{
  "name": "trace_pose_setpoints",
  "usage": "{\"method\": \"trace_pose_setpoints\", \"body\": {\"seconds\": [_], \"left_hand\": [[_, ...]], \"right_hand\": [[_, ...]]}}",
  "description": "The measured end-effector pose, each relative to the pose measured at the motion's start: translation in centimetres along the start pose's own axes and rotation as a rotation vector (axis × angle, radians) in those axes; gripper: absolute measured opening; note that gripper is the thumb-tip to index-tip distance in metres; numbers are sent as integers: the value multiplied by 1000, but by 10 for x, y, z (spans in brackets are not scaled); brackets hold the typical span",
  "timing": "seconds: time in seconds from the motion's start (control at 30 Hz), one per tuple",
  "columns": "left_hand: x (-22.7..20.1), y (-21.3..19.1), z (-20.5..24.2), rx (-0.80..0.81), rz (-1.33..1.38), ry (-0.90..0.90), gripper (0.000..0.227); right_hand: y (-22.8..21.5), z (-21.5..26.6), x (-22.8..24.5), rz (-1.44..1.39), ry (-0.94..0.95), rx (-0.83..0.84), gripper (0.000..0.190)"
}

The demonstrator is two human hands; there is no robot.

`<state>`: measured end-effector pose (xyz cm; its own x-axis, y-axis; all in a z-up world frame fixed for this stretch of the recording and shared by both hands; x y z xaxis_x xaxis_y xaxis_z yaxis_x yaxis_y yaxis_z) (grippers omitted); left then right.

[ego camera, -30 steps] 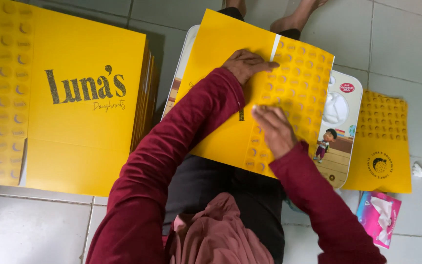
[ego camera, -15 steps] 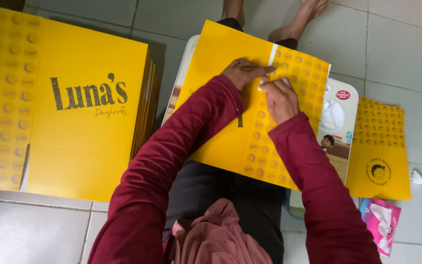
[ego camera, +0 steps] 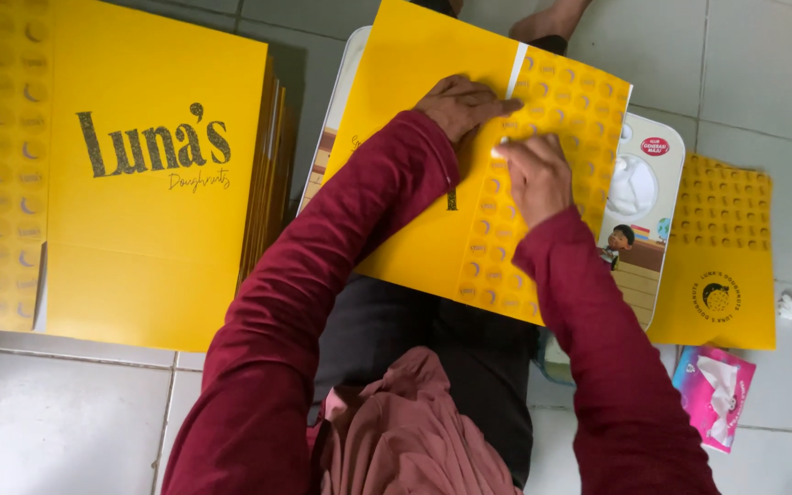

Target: Assemble cardboard doughnut boxes by applying glue to the edges and folding them into shape.

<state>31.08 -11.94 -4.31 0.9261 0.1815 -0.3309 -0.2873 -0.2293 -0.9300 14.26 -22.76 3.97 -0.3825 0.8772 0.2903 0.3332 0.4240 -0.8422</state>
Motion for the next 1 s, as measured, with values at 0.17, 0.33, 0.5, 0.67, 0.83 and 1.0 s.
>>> {"method": "trace_pose_setpoints", "body": {"seconds": [0.17, 0.33, 0.5, 0.67, 0.83, 1.0], "left_hand": [[12, 15, -3, -75, 0, 63, 68], [12, 19, -5, -148, -36, 69, 65], [10, 17, -5, -119, 8, 100, 61], [12, 19, -5, -99, -37, 87, 64], [13, 22, -3, -165, -67, 78, 66], [13, 26, -6, -264, -100, 126, 60]], "right_hand": [[-11, 23, 61, -66, -76, -10, 13], [-40, 77, 167, -219, -65, 46, 16], [-26, 70, 137, -181, -54, 47, 16], [-3, 27, 67, -89, 23, -7, 20], [-14, 60, 115, -78, -9, 28, 14], [-32, 78, 155, -194, 13, 51, 19]]}}
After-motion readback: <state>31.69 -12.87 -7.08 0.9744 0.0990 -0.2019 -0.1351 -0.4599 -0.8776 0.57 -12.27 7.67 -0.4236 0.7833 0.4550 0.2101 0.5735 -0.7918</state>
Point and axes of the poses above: each hand's wrist, its own z-axis away from the middle knuckle, its own y-axis out of the palm, x = y × z, the point moved 3 cm from there along -z, towards the middle knuckle, and after that the axes turned 7 degrees about x, right-handed, at the moved point
